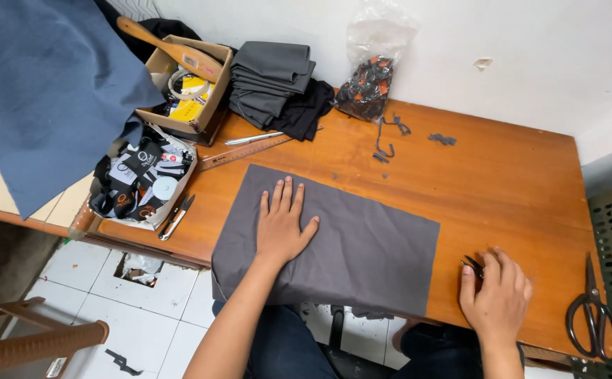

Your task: The person trims the edges of a gray fabric piece using a small blade, then brushes the fabric surface with a hairbrush. The person works at a wooden table with tools and fabric scraps visible.

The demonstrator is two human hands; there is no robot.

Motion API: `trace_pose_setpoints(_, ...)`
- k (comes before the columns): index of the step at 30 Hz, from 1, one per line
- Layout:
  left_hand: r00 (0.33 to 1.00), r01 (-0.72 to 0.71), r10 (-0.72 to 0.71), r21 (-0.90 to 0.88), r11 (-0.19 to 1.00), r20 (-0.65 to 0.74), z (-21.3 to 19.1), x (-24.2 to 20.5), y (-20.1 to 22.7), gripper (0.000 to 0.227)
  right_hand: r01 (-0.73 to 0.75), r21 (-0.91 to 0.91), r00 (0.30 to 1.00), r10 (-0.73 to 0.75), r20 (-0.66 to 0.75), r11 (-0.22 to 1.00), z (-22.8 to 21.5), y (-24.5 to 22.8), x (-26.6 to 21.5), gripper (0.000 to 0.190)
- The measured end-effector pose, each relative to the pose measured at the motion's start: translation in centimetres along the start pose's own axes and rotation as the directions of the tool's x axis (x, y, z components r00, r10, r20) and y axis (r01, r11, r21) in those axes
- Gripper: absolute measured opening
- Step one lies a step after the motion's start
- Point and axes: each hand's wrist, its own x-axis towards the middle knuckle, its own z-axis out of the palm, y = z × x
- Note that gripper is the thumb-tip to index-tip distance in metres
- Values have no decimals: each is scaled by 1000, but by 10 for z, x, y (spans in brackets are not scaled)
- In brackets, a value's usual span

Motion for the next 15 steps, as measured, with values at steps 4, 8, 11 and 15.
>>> trace_pose_setpoints(4, 999, -10, 11, -10, 1000, 41, 1, 5, -1, 68, 214, 262, 968, -240, 73, 941, -7, -18, 4, 47)
trace_pose_setpoints(8, 999, -20, 22, -34, 999, 47, 1, 17, -4, 68, 397, 239, 889, -436, 139, 886, -1, -40, 13, 41)
trace_pose_setpoints(11, 992, 20, -16, -35, 999, 122, -5, 29, -4, 67, 227, 94, 936, -243, 255, 969, 15, -43, 24, 43)
trace_pose_setpoints(15, 986, 68, -51, -100, 993, 161, -17, 33, 0, 67, 132, 141, 938, -170, 303, 981, 21, -42, 29, 45)
